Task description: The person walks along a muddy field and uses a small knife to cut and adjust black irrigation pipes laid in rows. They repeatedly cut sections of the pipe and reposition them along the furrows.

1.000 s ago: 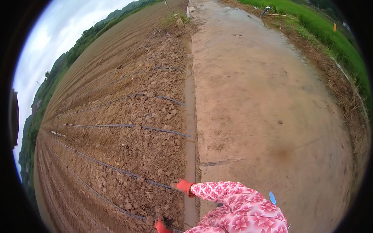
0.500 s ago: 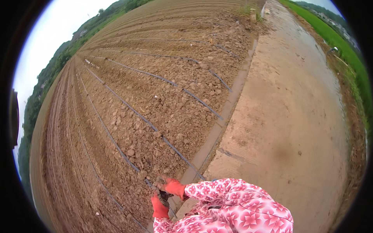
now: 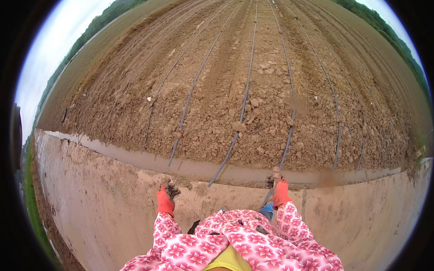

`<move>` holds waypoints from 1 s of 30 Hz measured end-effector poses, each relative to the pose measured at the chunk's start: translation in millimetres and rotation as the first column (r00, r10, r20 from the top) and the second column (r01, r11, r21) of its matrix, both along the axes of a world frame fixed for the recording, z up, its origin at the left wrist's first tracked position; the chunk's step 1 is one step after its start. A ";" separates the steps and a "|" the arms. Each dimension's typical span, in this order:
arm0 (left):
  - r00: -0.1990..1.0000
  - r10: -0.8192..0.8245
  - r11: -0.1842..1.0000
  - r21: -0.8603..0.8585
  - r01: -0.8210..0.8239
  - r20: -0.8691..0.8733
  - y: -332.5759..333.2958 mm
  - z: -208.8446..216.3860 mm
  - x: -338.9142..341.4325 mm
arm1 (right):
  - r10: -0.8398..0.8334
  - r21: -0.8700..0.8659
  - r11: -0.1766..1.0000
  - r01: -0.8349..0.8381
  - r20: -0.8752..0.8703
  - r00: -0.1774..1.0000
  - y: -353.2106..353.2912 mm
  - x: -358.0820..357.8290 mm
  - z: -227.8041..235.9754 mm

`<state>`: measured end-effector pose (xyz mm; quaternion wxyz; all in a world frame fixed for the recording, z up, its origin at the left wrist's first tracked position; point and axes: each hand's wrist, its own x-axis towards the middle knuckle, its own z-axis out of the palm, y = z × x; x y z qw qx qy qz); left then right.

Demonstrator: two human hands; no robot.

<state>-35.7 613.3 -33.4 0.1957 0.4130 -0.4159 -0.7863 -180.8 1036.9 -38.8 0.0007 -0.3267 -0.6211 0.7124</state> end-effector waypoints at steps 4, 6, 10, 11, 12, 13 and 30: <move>0.979 0.206 0.978 -0.016 -0.206 -0.009 -72.1 9.4 87.9 | 0.174 -0.206 0.965 -0.162 0.040 0.984 -50.4 -0.6 -16.0; 0.956 0.290 0.956 -0.042 -0.291 -0.035 -80.6 22.4 114.6 | 0.220 -0.225 0.949 -0.221 -0.031 0.975 -87.7 -9.3 -4.8; 0.891 0.455 0.890 -0.047 -0.454 0.007 -88.5 33.9 171.3 | 0.346 -0.338 0.858 -0.387 -0.177 0.921 -166.2 -22.1 4.8; 0.889 0.456 0.889 -0.031 -0.457 -0.031 -91.5 26.6 184.0 | 0.350 -0.337 0.862 -0.377 -0.140 0.926 -182.6 -33.3 -4.5; 0.888 0.455 0.890 -0.009 -0.457 -0.072 -91.8 21.0 192.7 | 0.351 -0.329 0.871 -0.365 -0.105 0.931 -197.4 -49.2 -21.0; 0.874 0.483 0.875 0.004 -0.484 -0.061 -89.3 20.1 200.3 | 0.358 -0.320 0.877 -0.359 -0.064 0.932 -210.4 -55.5 -33.3; 0.775 0.628 0.778 -0.026 -0.628 0.070 -224.2 -9.0 204.9 | 0.489 -0.414 0.802 -0.430 0.044 0.871 -381.1 -84.8 -69.2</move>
